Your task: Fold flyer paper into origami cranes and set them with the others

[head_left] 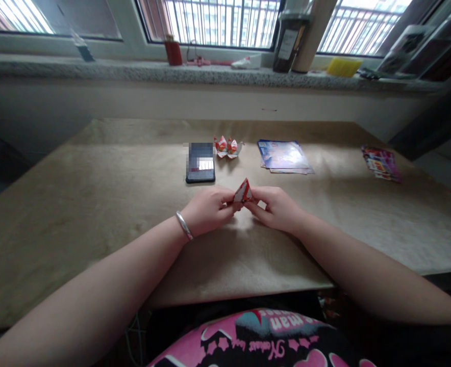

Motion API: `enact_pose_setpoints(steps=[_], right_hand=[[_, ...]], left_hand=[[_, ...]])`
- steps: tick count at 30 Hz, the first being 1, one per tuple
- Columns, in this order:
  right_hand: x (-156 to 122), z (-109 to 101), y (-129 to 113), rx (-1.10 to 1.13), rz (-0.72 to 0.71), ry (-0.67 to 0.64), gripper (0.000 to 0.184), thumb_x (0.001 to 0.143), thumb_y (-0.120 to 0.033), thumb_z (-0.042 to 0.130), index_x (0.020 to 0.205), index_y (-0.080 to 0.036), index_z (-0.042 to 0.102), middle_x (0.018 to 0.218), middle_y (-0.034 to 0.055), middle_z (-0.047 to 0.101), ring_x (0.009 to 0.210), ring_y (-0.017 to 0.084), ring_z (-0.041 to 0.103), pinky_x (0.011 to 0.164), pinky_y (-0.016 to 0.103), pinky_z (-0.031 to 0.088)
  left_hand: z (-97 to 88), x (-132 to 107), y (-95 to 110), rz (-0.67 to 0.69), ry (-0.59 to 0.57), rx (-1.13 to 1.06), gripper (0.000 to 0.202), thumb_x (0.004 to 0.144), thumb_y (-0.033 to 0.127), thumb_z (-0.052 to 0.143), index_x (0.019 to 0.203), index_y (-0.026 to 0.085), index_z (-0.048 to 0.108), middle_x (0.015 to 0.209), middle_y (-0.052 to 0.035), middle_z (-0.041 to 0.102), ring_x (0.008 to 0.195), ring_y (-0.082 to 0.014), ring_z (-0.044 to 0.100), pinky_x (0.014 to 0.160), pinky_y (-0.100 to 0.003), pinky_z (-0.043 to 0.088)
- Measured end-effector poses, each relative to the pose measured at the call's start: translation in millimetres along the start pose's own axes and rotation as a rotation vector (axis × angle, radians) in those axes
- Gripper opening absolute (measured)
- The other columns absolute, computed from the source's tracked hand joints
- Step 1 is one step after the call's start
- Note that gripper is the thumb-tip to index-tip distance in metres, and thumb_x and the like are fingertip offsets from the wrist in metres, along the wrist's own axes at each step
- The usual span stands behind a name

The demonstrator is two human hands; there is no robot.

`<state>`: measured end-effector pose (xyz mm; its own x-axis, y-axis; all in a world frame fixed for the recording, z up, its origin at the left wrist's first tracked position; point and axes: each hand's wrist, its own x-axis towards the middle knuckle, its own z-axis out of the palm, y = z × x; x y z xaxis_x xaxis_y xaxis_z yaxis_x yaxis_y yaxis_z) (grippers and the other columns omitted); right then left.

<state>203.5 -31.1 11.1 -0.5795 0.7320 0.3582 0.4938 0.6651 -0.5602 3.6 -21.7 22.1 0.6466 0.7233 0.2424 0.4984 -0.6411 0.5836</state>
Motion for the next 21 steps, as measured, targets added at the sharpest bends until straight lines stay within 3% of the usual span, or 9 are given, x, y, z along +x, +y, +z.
enact_pose_setpoints(steps=[7,14,18,21], right_hand=[[4,-1,1,0.321,0.068,-0.01,0.016,0.089,-0.025,0.046,0.085,-0.015,0.059,0.067,-0.0003,0.058,0.058,0.01,0.049,0.057,0.022,0.039],[3,2,13,0.494,0.127,-0.12,0.031,0.093,-0.044,0.042,0.09,-0.017,0.056,0.068,-0.0005,0.052,0.064,0.013,0.048,0.062,0.026,0.041],[3,3,17,0.536,0.113,-0.15,0.034,0.092,-0.048,0.042,0.087,-0.017,0.057,0.071,0.0008,0.055,0.069,0.014,0.051,0.067,0.027,0.042],[4,2,18,0.586,0.105,-0.166,0.036,0.091,-0.05,0.044,0.088,-0.017,0.058,0.074,0.0016,0.058,0.072,0.015,0.053,0.073,0.029,0.044]], left_hand=[[0.9,0,4,-0.033,0.037,-0.097,0.023,0.086,0.028,0.047,0.076,0.015,0.063,0.067,-0.0004,0.06,0.063,-0.0117,0.052,0.06,-0.021,0.038],[3.7,-1,-2,-0.031,-0.048,-0.517,0.046,0.093,0.05,0.036,0.08,0.013,0.061,0.074,-0.0036,0.059,0.064,-0.0116,0.052,0.061,-0.023,0.044],[5.6,-1,-5,-0.08,-0.065,-0.581,0.042,0.09,0.051,0.043,0.082,0.013,0.06,0.077,-0.0037,0.059,0.066,-0.0117,0.052,0.064,-0.024,0.046],[7.4,1,-7,-0.086,-0.016,-0.66,0.036,0.087,0.049,0.049,0.089,0.014,0.058,0.08,-0.0036,0.058,0.068,-0.012,0.054,0.065,-0.025,0.047]])
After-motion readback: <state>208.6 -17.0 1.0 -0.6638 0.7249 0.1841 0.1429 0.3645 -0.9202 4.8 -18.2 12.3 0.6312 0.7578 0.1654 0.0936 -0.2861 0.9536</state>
